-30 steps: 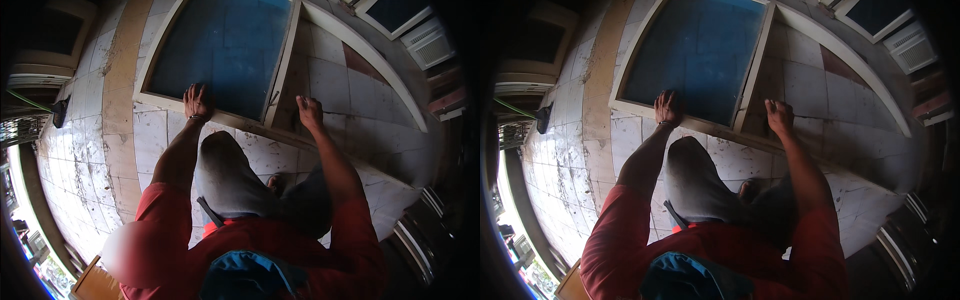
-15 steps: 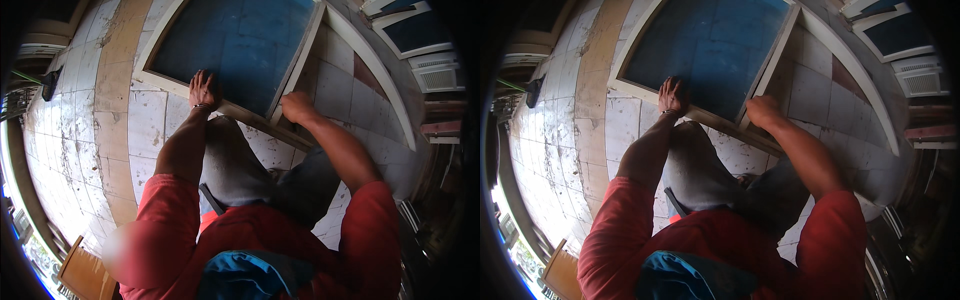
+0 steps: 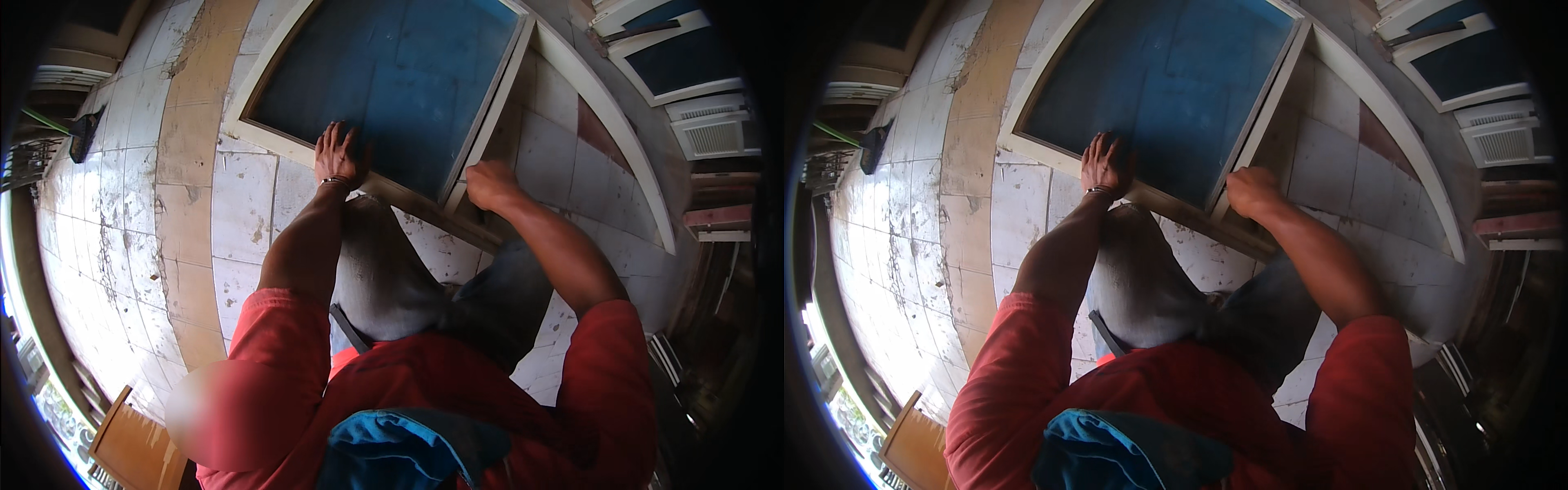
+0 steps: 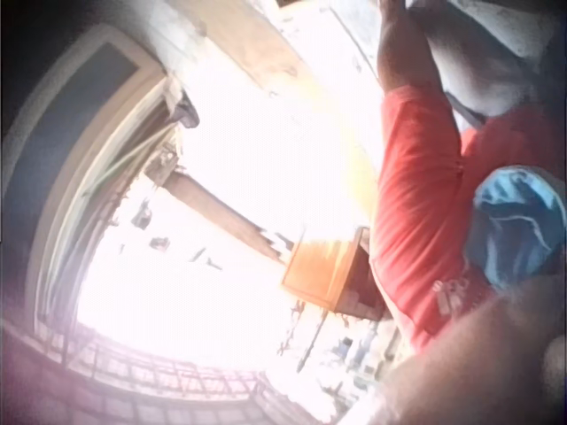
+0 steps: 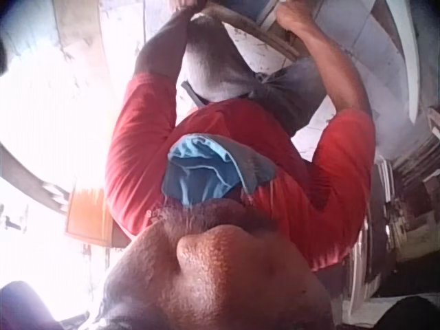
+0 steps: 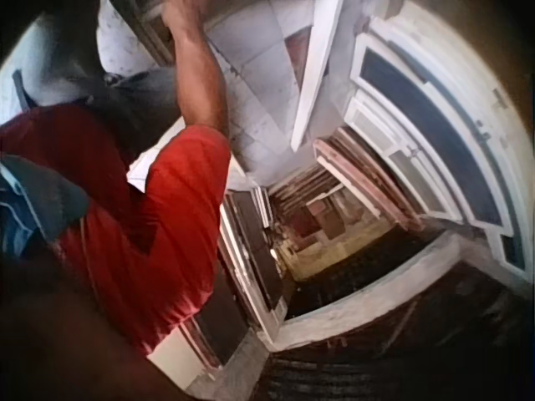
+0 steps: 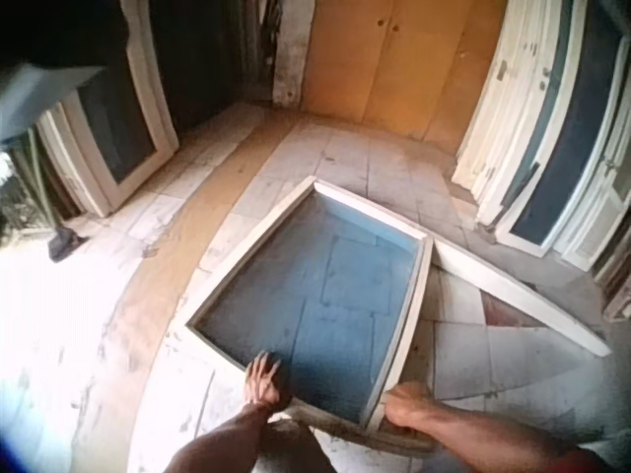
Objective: The person assembles a large wooden window or door frame on the floor by using a hammer and nails to attach thin wooden strips into the corners, then removes a pane of glass and carries it to a storage area.
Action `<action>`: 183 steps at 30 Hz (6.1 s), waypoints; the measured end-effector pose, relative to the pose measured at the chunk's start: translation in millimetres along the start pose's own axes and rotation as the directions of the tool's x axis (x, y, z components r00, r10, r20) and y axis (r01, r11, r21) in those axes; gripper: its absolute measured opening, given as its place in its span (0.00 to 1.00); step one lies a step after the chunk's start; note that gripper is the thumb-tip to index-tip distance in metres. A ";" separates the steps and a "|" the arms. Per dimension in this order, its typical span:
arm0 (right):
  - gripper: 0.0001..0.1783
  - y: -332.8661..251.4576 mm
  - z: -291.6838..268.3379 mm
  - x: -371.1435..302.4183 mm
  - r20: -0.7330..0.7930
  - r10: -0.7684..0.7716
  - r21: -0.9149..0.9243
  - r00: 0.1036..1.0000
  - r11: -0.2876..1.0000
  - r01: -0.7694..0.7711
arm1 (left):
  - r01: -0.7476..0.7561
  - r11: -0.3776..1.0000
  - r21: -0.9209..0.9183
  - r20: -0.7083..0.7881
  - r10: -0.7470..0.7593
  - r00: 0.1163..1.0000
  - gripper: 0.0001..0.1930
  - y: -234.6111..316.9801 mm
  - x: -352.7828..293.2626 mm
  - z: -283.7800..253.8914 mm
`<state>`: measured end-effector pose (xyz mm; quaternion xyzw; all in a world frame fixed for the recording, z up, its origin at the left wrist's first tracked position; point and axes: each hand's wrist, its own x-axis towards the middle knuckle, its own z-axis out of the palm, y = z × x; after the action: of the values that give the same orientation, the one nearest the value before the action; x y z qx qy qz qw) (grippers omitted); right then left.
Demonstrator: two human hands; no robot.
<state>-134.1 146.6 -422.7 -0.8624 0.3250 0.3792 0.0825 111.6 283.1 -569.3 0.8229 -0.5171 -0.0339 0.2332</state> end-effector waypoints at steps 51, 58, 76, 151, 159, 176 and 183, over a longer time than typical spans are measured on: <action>0.16 143.5 142.8 -72.7 0.217 0.943 0.692 0.253 -0.332 0.641 | 0.351 0.646 -0.678 0.466 0.009 0.885 0.27 306.0 -125.4 2.0; 0.19 118.5 129.4 -98.1 -0.317 0.764 0.930 0.561 0.134 0.344 | -0.444 0.832 -0.332 0.111 0.502 0.858 0.38 334.4 -16.9 -28.7; 0.21 128.4 327.2 42.8 0.242 0.411 0.596 0.879 0.651 -0.469 | 0.452 0.505 -0.735 0.544 0.040 0.838 0.14 99.4 -21.6 -30.9; 0.12 -69.4 19.6 -21.3 -0.378 0.127 0.675 0.917 0.715 0.180 | -0.150 0.844 -0.516 0.512 0.444 0.735 0.11 88.4 -33.4 -39.1; 0.09 -104.4 89.4 -35.4 -0.605 0.398 0.739 0.689 0.603 0.301 | -0.224 0.937 -0.269 0.504 0.335 0.796 0.16 45.0 -30.5 -6.6; 0.14 -76.0 45.5 -31.0 -0.482 0.164 0.765 0.860 0.558 0.322 | -0.149 0.963 -0.224 0.500 0.245 0.831 0.15 42.5 -23.0 -4.4; 0.13 -134.7 103.2 -66.5 -0.561 0.229 0.693 0.796 0.656 0.300 | -0.260 0.945 -0.199 0.346 0.316 0.883 0.13 38.3 -23.7 -4.5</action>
<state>-145.5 324.3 -461.8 -0.8285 0.4423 -0.0884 0.3319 70.0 291.5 -553.6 0.6957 -0.6647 -0.1925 0.1927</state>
